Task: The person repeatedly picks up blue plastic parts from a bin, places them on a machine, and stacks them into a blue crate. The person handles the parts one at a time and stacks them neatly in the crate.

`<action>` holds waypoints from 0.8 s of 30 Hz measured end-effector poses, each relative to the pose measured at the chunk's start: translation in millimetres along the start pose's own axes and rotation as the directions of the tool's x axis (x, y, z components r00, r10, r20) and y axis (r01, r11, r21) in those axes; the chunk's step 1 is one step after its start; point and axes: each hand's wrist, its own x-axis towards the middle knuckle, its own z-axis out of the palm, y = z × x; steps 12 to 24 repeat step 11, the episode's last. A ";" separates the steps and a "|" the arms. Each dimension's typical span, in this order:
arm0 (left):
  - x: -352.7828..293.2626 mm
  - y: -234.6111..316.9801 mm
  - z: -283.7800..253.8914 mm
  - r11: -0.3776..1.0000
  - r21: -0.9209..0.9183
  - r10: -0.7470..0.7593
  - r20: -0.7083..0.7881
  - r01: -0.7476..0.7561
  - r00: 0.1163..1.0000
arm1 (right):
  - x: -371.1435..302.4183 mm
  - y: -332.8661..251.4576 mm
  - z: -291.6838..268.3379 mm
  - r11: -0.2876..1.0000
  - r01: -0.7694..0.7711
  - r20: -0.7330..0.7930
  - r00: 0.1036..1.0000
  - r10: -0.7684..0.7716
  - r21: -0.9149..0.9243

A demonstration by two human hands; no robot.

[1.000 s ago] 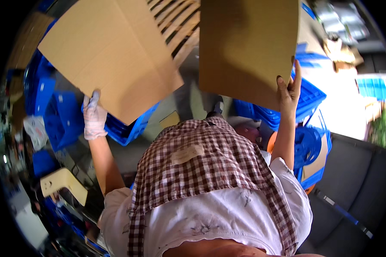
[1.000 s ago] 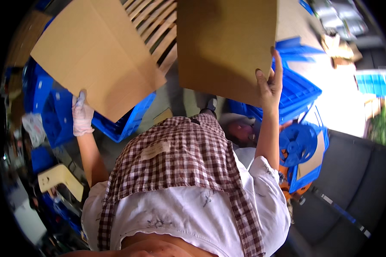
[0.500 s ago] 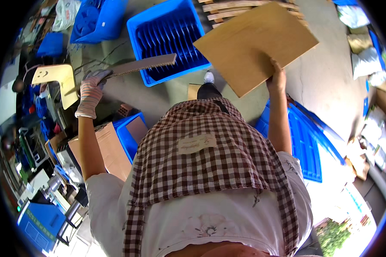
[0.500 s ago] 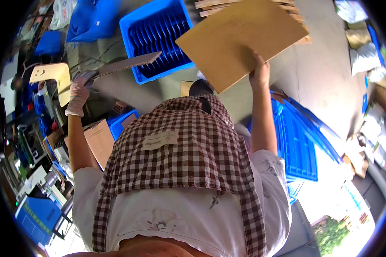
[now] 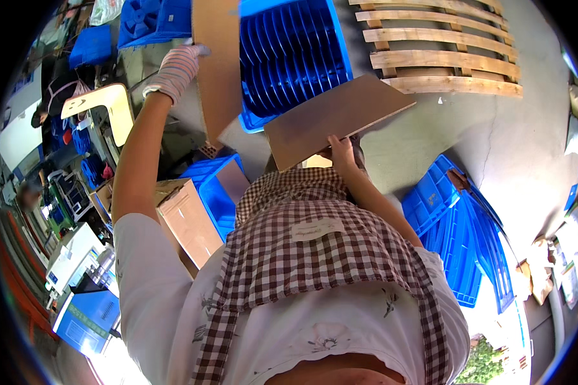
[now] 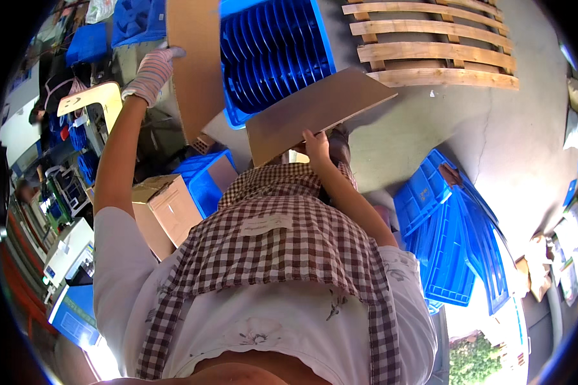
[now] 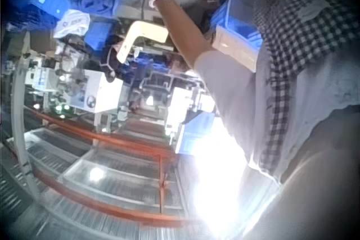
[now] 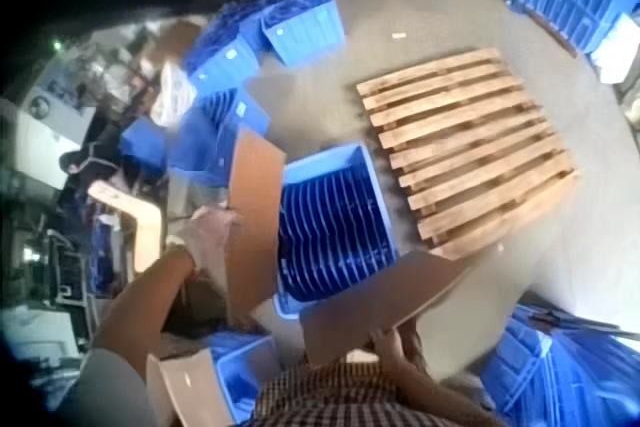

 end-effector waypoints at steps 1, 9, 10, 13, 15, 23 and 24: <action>8.1 -4.7 1.2 0.978 0.151 0.143 -0.003 -0.141 0.990 | -3.2 0.4 7.0 1.000 -0.002 -0.018 1.000 0.002 0.005; 80.4 72.5 0.5 0.811 0.501 0.314 0.061 -0.302 0.947 | -15.5 43.0 41.6 0.994 0.073 -0.129 0.990 -0.062 0.076; 87.1 80.6 -1.5 0.719 0.594 0.367 0.116 -0.360 0.923 | -22.8 51.2 46.4 0.989 0.135 -0.128 0.984 -0.126 0.066; 105.3 85.4 2.8 0.611 0.675 0.411 0.175 -0.413 0.895 | -28.1 61.7 52.8 0.967 0.223 -0.126 0.970 -0.208 0.122; 105.3 85.4 2.8 0.611 0.675 0.411 0.175 -0.413 0.895 | -28.1 61.7 52.8 0.967 0.223 -0.126 0.970 -0.208 0.122; 105.3 85.4 2.8 0.611 0.675 0.411 0.175 -0.413 0.895 | -28.1 61.7 52.8 0.967 0.223 -0.126 0.970 -0.208 0.122; 105.3 85.4 2.8 0.611 0.675 0.411 0.175 -0.413 0.895 | -28.1 61.7 52.8 0.967 0.223 -0.126 0.970 -0.208 0.122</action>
